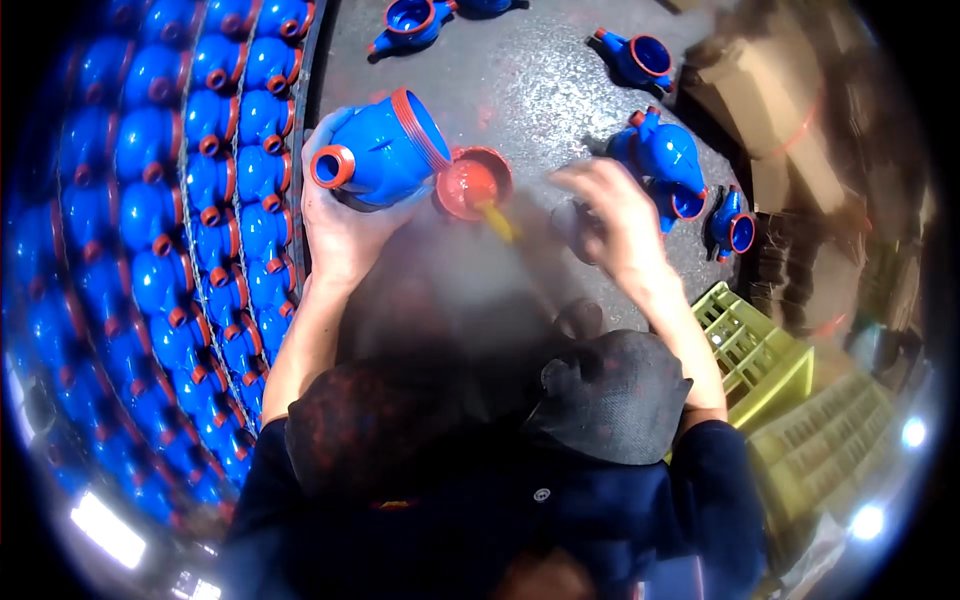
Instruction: The person paints blue plastic parts by dipping a brush into a red container and applying the paint to the interior of the objects, then sprays them with a canister while holding them by hand.
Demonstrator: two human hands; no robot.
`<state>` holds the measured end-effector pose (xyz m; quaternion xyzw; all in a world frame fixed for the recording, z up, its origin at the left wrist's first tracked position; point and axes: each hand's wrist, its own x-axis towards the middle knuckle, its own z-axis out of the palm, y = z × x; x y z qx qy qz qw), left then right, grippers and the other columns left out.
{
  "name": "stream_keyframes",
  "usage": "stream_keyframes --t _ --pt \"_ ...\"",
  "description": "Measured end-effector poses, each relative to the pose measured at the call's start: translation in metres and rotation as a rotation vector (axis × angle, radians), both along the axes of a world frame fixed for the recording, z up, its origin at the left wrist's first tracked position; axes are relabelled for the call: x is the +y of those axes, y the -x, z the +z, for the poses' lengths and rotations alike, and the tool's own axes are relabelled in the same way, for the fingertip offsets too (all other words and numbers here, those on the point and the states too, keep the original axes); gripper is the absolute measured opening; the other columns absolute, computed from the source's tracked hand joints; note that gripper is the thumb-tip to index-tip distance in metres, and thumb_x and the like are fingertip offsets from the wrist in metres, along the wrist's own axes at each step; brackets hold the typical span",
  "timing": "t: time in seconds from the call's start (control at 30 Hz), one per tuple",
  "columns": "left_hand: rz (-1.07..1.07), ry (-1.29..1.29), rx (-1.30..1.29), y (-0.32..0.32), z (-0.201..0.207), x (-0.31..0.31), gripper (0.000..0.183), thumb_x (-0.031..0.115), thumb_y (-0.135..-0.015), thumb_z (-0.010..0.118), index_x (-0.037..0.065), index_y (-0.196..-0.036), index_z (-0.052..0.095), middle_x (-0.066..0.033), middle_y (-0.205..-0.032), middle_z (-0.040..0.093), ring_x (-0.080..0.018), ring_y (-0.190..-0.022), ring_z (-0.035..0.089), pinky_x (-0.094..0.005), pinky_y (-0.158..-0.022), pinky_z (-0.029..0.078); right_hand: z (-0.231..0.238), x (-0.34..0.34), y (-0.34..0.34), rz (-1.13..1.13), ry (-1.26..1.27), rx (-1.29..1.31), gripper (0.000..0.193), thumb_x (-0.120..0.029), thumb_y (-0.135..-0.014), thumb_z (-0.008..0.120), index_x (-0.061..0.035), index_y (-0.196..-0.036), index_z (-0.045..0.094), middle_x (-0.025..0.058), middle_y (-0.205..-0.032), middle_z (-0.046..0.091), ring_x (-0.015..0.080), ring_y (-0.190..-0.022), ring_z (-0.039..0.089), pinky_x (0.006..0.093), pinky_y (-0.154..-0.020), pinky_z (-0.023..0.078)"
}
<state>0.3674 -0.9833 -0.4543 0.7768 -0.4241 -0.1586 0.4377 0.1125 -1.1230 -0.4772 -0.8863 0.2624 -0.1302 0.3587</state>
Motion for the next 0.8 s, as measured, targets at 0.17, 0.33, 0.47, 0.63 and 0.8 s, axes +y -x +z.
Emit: stream_keyframes --t 0.17,0.33,0.47,0.63,0.8 --pt "-0.034 0.082 0.089 -0.003 -0.012 0.011 0.094 0.0 -0.059 0.088 0.005 -0.138 0.037 -0.0119 -0.128 0.051 -0.0242 -0.114 0.056 -0.0399 -0.097 0.05 -0.001 -0.017 0.06 -0.358 -0.153 -0.024 0.065 0.02 -0.064 0.051 -0.0092 -0.121 0.063 0.0115 -0.122 0.061 0.0247 -0.115 0.059 0.0344 -0.097 0.047" --pt "-0.012 0.046 0.104 0.003 -0.008 0.009 0.092 0.003 -0.059 0.089 0.004 -0.137 0.039 -0.0127 -0.127 0.053 -0.0237 -0.114 0.056 -0.0388 -0.096 0.05 -0.048 0.021 0.081 -0.196 -0.473 0.096 0.081 0.008 -0.063 0.072 -0.0077 -0.138 0.047 0.0134 -0.144 0.046 0.0277 -0.139 0.038 0.0392 -0.116 0.03" --pt "0.011 0.025 0.045 0.011 -0.005 0.002 0.091 0.006 -0.059 0.09 0.004 -0.136 0.041 -0.0133 -0.126 0.053 -0.0238 -0.114 0.057 -0.0378 -0.096 0.05 -0.101 0.032 0.065 -0.217 -0.409 -0.09 0.085 -0.014 -0.067 0.086 -0.0066 -0.14 0.043 0.0154 -0.141 0.048 0.0281 -0.134 0.043 0.0392 -0.113 0.033" --pt "0.06 0.015 -0.088 0.011 -0.006 0.001 0.093 0.009 -0.06 0.091 0.002 -0.136 0.039 -0.0156 -0.126 0.053 -0.0251 -0.115 0.057 -0.0391 -0.097 0.051 -0.074 0.018 0.024 -0.273 -0.358 -0.399 0.087 -0.027 -0.071 0.083 -0.0035 -0.142 0.038 0.0169 -0.136 0.048 0.0274 -0.126 0.049 0.0404 -0.108 0.036" --pt "0.097 0.061 -0.239 0.012 -0.006 -0.007 0.091 0.011 -0.059 0.092 0.0 -0.134 0.041 -0.0162 -0.123 0.054 -0.0258 -0.111 0.058 -0.037 -0.095 0.051 0.0 0.008 -0.01 0.106 -0.064 -0.655 0.062 -0.019 -0.064 0.079 -0.016 -0.124 0.063 0.0205 -0.119 0.053 0.0337 -0.103 0.059 0.041 -0.088 0.05"
